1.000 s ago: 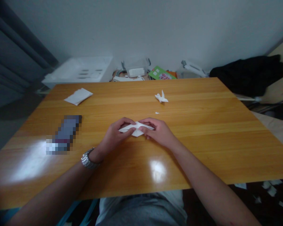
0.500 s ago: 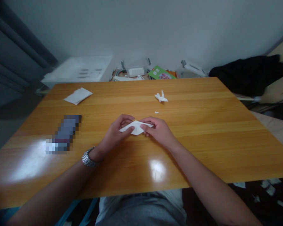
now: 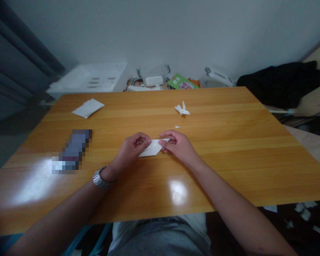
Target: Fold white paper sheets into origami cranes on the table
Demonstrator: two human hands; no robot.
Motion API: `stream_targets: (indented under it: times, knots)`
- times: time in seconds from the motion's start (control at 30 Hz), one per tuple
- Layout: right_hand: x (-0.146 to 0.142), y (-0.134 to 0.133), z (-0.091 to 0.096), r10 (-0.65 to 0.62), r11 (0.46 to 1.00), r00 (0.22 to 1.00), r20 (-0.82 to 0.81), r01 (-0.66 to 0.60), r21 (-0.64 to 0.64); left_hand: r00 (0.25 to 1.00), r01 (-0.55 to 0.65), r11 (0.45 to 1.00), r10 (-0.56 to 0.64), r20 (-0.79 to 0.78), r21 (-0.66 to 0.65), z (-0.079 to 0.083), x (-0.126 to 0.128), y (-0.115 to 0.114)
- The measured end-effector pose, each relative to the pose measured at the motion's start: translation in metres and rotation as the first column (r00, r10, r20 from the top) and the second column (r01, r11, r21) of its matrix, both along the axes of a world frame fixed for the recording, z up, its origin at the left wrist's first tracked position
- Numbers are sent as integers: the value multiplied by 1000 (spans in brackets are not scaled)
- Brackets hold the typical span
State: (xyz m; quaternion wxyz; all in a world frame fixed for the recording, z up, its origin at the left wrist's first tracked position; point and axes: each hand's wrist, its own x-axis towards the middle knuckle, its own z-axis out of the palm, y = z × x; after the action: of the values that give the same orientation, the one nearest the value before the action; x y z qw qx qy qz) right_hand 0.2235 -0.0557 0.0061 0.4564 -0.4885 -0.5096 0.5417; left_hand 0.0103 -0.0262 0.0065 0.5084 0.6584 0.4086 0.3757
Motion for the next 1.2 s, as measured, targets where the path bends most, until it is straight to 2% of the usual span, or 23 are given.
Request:
stream_targets:
  times: [0.1,0.33,0.57,0.97,1.2]
  knots:
    - [1,1,-1,-28,1000,999,-20,28,5,1000,6,1000,-6,-28,21,-1,1,-1]
    - [2,-2,0,-7,997,993,115,-2,76,976,126,992,-120,-184,22,-1,0,-5]
    - [1,-2,0,15,1000,998,59,-15,-3,960,149,987,-131,-246,57,0,-3,-4]
    - [8,0,7,93,993,991,95,-86,-77,929,166,976,-107,-355,139,6,-12,6]
    - [11,0,5,187,982,971,148,-190,9,919,166,976,-102,-381,139,9,-16,10]
